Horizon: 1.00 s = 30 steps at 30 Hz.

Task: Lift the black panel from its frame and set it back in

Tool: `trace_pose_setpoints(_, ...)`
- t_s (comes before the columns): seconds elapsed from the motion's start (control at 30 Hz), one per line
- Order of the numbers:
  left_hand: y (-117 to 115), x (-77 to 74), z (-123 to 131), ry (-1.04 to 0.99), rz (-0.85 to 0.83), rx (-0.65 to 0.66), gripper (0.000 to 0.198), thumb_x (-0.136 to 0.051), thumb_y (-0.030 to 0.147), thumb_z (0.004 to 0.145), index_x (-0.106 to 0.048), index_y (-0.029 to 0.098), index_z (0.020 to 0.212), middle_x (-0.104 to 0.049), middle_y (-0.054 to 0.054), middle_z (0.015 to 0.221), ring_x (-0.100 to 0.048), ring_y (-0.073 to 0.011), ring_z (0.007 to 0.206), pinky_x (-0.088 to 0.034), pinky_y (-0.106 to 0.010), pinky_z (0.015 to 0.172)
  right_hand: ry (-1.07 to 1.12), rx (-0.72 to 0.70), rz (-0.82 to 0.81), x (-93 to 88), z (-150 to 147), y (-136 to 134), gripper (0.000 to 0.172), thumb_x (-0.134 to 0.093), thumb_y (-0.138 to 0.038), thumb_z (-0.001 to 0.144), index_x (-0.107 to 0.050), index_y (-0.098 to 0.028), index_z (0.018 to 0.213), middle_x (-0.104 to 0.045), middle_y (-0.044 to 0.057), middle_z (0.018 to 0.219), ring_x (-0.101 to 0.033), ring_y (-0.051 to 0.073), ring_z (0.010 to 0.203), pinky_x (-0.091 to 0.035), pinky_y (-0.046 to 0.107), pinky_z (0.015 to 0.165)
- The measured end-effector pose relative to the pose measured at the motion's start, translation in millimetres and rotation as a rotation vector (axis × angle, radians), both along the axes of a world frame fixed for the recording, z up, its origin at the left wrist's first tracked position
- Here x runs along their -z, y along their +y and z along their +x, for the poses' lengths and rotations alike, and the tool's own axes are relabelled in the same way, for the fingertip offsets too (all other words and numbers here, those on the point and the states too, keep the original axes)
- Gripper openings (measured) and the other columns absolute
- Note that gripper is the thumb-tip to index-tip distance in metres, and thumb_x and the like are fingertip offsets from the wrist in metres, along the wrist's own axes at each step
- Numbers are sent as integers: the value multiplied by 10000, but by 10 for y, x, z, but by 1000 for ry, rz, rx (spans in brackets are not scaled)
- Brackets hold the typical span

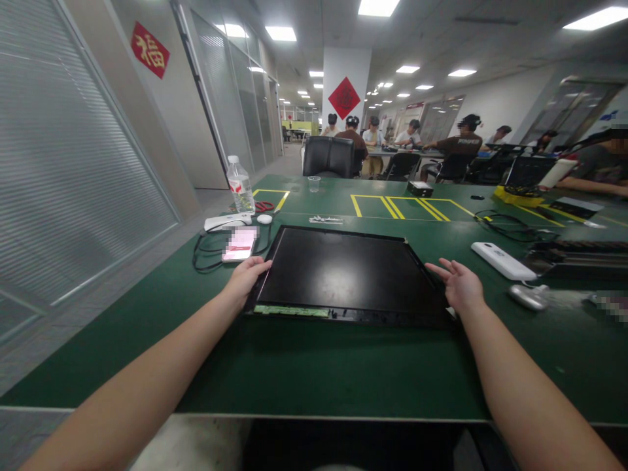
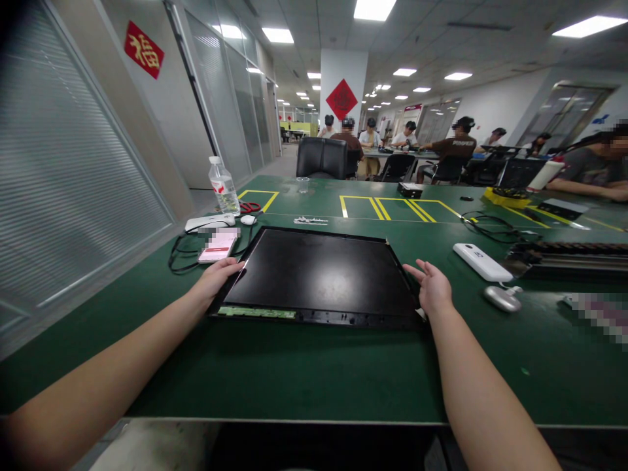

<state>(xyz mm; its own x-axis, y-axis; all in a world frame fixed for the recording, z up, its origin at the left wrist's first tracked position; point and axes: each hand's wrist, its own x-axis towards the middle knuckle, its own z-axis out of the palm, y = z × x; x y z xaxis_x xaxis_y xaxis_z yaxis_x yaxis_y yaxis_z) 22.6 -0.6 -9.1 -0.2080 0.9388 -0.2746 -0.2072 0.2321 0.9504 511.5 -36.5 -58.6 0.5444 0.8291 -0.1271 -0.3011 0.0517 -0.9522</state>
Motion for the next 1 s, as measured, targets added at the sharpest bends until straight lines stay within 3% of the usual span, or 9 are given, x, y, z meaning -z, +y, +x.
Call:
trace_pose_setpoints(0.1,-5,-13,0,-9,-13,1,348,-837,168,609,-520,218,741,-620,42,527,-552,-130,398,-417,-204,398,-67,65,-86,-23,-33,17,241,-531,-403,837,-632,-281,1018,-789,83,980,-621,302,1227,-355,589,1158)
trace_pose_setpoints(0.3,36,-9,-5,-43,-19,14,371,-872,209,631,-540,219,797,-622,52,555,-580,-139,423,-450,-219,430,-117,169,30,-42,-104,36,180,-573,-348,777,-654,-291,927,-766,37,842,-656,255,1185,-357,493,1174)
trace_pose_setpoints(0.63,5,-31,-21,-69,-17,108,561,-833,89,651,-602,227,1144,-682,30,625,-632,-173,448,-522,-259,450,-123,213,25,-80,-173,7,213,-585,-376,763,-674,-267,923,-763,24,839,-662,240,1182,-319,492,1190)
trace_pose_setpoints(0.87,-27,-47,-59,45,63,192,335,-853,142,659,-737,153,972,-764,-53,722,-686,-169,562,-528,-228,507,-126,182,36,-86,-164,7,231,-590,-375,731,-689,-267,909,-745,29,842,-654,252,1167,-317,479,1187)
trace_pose_setpoints(1.0,-18,-59,-77,36,46,222,234,-759,89,653,-763,140,882,-776,-71,749,-684,-166,560,-529,-226,499,-125,184,30,-84,-171,7,235,-589,-379,725,-692,-271,907,-748,33,849,-643,255,1190,-305,486,1190)
